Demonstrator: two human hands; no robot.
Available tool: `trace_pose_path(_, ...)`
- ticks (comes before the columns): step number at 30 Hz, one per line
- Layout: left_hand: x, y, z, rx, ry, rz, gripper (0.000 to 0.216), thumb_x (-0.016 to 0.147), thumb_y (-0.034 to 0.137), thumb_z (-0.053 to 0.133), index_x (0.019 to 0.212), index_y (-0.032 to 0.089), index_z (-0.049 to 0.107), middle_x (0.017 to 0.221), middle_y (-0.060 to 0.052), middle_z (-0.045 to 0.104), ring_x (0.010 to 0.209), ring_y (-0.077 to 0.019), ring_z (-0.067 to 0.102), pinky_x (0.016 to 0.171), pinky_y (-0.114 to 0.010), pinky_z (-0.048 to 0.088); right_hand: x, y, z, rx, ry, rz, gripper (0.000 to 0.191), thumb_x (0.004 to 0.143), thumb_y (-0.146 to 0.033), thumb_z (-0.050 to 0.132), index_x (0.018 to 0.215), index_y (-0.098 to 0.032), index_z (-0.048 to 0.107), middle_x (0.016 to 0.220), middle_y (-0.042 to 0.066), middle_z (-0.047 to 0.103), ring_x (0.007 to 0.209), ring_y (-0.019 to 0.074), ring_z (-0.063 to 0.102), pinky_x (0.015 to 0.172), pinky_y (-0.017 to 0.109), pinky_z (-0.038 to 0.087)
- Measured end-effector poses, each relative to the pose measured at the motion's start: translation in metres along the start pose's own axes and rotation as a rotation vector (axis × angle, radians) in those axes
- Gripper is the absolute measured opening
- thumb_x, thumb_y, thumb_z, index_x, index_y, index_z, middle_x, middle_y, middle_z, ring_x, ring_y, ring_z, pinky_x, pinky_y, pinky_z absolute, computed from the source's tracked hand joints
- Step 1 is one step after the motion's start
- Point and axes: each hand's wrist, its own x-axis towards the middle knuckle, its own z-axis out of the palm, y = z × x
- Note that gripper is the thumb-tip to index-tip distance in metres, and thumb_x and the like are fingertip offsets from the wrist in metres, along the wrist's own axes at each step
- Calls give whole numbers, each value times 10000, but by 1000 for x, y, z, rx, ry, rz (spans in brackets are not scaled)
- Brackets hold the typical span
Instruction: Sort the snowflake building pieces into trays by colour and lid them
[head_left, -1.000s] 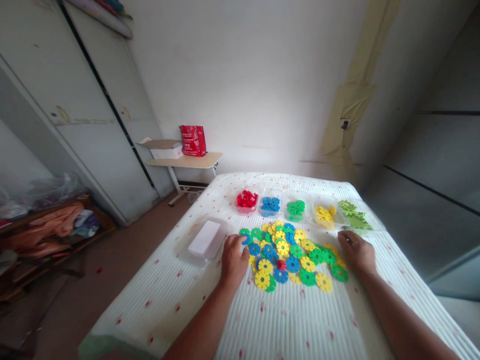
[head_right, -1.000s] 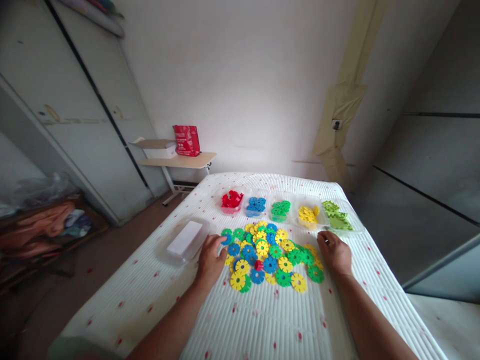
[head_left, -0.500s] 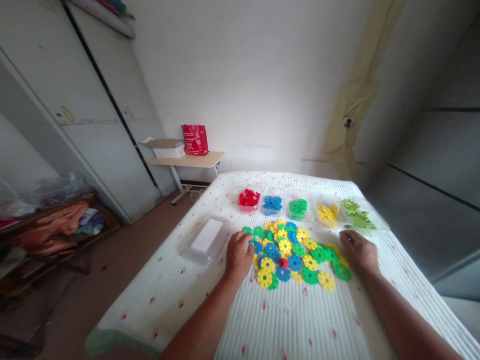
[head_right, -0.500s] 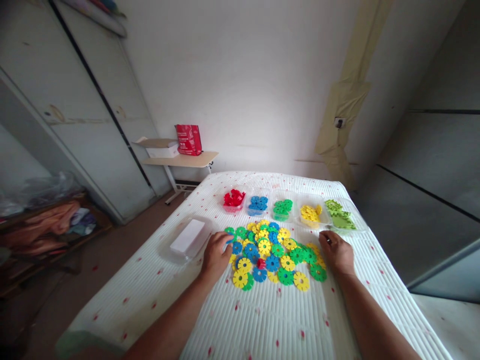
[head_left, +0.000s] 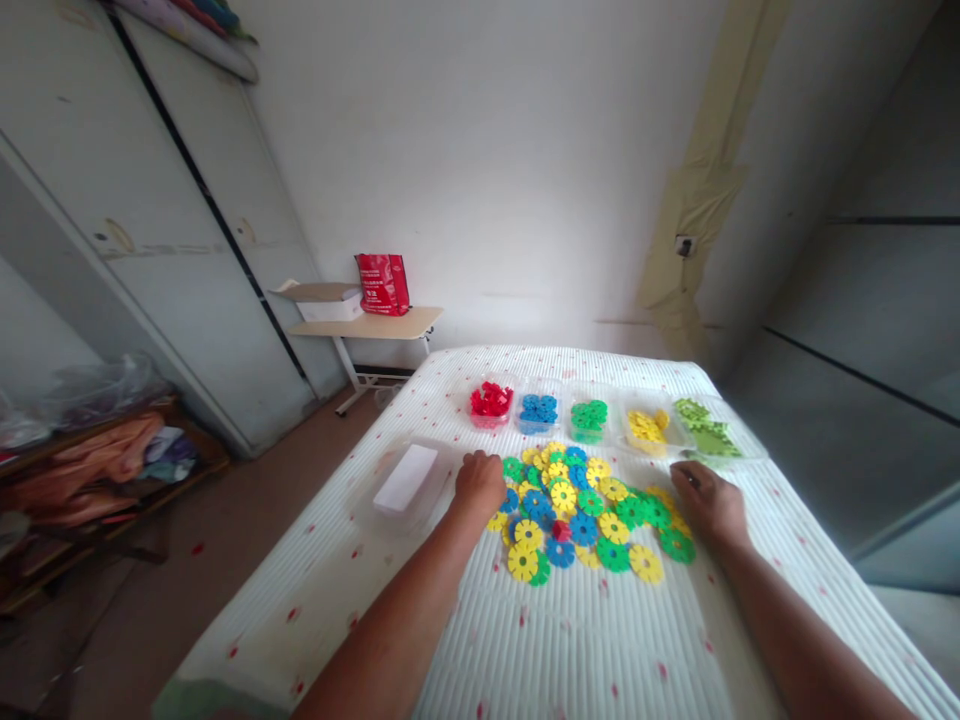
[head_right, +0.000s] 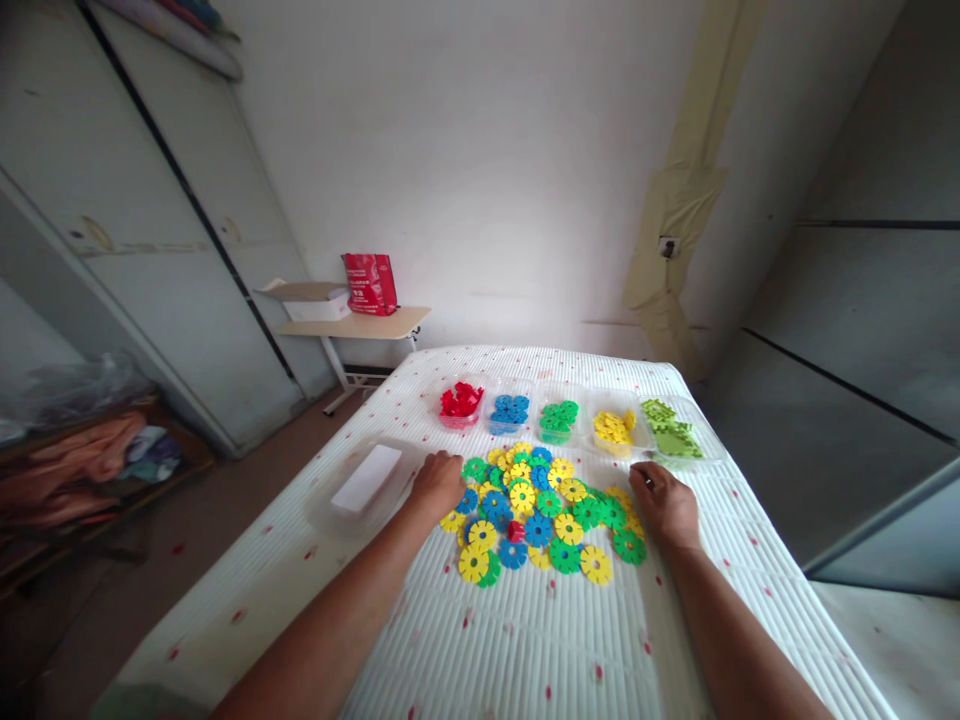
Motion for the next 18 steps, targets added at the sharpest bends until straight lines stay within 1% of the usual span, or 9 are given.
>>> trace_pose_path(3, 2, 1, -1, 14, -23, -4, 232, 713, 57, 476, 842, 122, 658, 899, -185, 632, 875, -279, 602, 703, -354, 471, 0, 1, 1, -9, -11, 1, 378, 764, -460, 379, 771, -208, 661, 817, 65, 704, 697, 197, 637, 627, 265, 442)
trace_pose_path(6, 5, -1, -3, 15, -55, 7, 232, 694, 64, 487, 833, 129, 662, 899, -170, 644, 857, -271, 614, 691, -333, 464, 0, 2, 1, -7, -18, -1, 379, 768, -453, 381, 787, -200, 663, 823, 68, 705, 707, 197, 637, 638, 265, 444)
trace_pose_path(9, 7, -8, -6, 5, -80, 19, 211, 707, 112, 495, 834, 151, 659, 882, -135, 661, 837, -246, 621, 684, -305, 453, -1, 3, 2, -8, -20, -2, 388, 778, -447, 373, 797, -191, 663, 832, 74, 704, 719, 199, 637, 650, 267, 443)
trace_pose_path(13, 7, -18, -8, -11, -128, 56, 171, 736, 202, 503, 812, 196, 656, 841, -62, 677, 810, -188, 619, 677, -250, 438, 0, 4, 4, 3, -8, -21, 382, 773, -440, 375, 784, -190, 663, 819, 70, 702, 715, 192, 634, 648, 259, 440)
trace_pose_path(15, 5, -20, -8, -9, -151, 77, 166, 731, 219, 519, 820, 207, 659, 854, -44, 676, 827, -170, 615, 697, -232, 435, 1, 5, 5, 0, 3, -26, 373, 769, -434, 380, 772, -193, 664, 799, 65, 701, 694, 186, 630, 632, 252, 436)
trace_pose_path(18, 1, -18, -9, 11, -166, 106, 197, 708, 217, 552, 870, 213, 663, 931, -58, 660, 896, -185, 602, 759, -252, 437, 1, 5, 6, -3, 3, -35, 359, 762, -432, 394, 764, -200, 667, 775, 55, 701, 665, 179, 623, 605, 244, 427)
